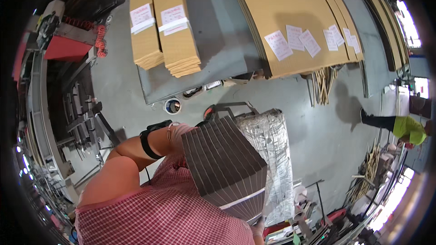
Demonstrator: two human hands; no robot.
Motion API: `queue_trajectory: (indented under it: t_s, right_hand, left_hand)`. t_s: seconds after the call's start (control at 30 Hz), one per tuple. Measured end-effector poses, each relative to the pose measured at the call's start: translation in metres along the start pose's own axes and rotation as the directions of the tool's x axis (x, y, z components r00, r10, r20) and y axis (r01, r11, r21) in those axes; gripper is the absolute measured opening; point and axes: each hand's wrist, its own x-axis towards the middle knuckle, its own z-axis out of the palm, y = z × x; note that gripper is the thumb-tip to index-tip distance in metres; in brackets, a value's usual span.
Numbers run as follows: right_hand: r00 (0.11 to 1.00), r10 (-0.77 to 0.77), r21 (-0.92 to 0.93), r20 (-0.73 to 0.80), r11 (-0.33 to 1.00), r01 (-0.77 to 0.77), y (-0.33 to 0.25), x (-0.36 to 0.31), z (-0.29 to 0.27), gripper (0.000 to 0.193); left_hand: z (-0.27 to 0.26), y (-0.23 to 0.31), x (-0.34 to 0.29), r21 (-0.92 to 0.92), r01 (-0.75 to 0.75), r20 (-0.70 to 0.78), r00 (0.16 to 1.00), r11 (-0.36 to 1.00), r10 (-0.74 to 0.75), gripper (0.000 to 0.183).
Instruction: The person packages long industrial products into cardboard boxes, then seals the boxes with white tape from a tape roll and applies product labels by hand.
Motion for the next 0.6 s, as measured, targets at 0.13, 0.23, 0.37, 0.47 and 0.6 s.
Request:
queue_trajectory:
  t_s: [0.13, 0.23, 0.37, 0.47, 0.6]
  right_hand:
    - [0.989, 0.133, 0.064, -0.065, 0.99, -0.129, -0.222, -0.005, 0.116, 0.088]
    - [0.991, -0.111, -0.46, -0.074, 0.886, 0.065, -0.207, -0.021, 0.112, 0.092]
    - [0.97, -0.081, -0.172, 0.229, 0.977, 0.122, -0.3, -0.013, 0.085, 0.079]
    - [0.881, -0.033, -0.07, 0.472, 0.995, 0.074, -0.479, -0.003, 0.1, 0.064]
    - [0.642, -0.572, 0.125, 0.511, 0.788, 0.603, -0.662, 0.011, 0.168, 0.066]
  left_hand:
    - [-0.019, -0.033, -0.024, 0.134, -0.275, -0.098, 0.952, 0.952, 0.289, 0.065]
    - [-0.033, -0.076, -0.035, -0.819, 0.116, -0.156, 0.897, 0.561, -0.414, 0.055]
    - [-0.076, -0.074, -0.009, -0.784, 0.015, -0.53, 0.503, 0.62, -0.682, 0.058]
    - [-0.037, -0.082, -0.028, -0.807, 0.105, -0.544, 0.253, 0.582, -0.8, 0.061]
    - [0.059, -0.044, -0.015, -0.824, 0.196, -0.391, 0.483, 0.531, -0.784, 0.09]
